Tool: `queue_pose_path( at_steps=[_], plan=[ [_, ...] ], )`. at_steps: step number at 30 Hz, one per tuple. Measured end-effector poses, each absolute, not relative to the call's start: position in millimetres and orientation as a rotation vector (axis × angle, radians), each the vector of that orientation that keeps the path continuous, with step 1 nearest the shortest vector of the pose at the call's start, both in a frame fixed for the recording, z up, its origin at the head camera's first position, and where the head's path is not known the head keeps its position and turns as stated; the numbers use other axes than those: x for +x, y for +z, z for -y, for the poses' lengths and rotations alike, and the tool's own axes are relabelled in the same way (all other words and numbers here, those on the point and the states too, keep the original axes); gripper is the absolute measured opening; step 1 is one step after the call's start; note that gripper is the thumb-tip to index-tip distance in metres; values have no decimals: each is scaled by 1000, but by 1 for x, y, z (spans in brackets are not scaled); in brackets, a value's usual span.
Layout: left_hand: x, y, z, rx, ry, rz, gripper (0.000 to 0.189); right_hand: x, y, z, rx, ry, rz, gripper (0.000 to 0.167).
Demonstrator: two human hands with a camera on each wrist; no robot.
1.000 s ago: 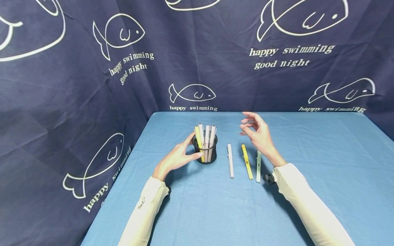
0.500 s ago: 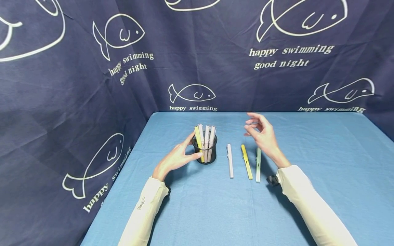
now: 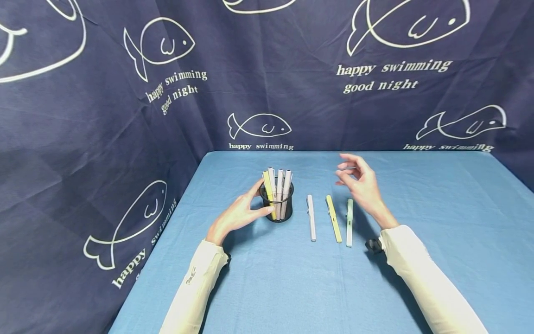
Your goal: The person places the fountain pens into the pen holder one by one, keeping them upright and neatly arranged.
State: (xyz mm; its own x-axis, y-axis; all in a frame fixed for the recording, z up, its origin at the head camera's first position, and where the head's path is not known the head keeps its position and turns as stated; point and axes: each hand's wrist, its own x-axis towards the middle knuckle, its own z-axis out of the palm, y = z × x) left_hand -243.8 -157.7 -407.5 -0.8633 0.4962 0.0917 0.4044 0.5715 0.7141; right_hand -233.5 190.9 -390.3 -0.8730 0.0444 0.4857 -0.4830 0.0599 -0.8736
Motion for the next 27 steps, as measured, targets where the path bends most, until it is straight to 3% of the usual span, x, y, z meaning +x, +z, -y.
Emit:
queue_pose_path(
  at_steps=[27],
  plan=[
    [-246,-409,158,775,1165,-2674,97,-222,-402,-217,364,1934,1947,38]
  ],
)
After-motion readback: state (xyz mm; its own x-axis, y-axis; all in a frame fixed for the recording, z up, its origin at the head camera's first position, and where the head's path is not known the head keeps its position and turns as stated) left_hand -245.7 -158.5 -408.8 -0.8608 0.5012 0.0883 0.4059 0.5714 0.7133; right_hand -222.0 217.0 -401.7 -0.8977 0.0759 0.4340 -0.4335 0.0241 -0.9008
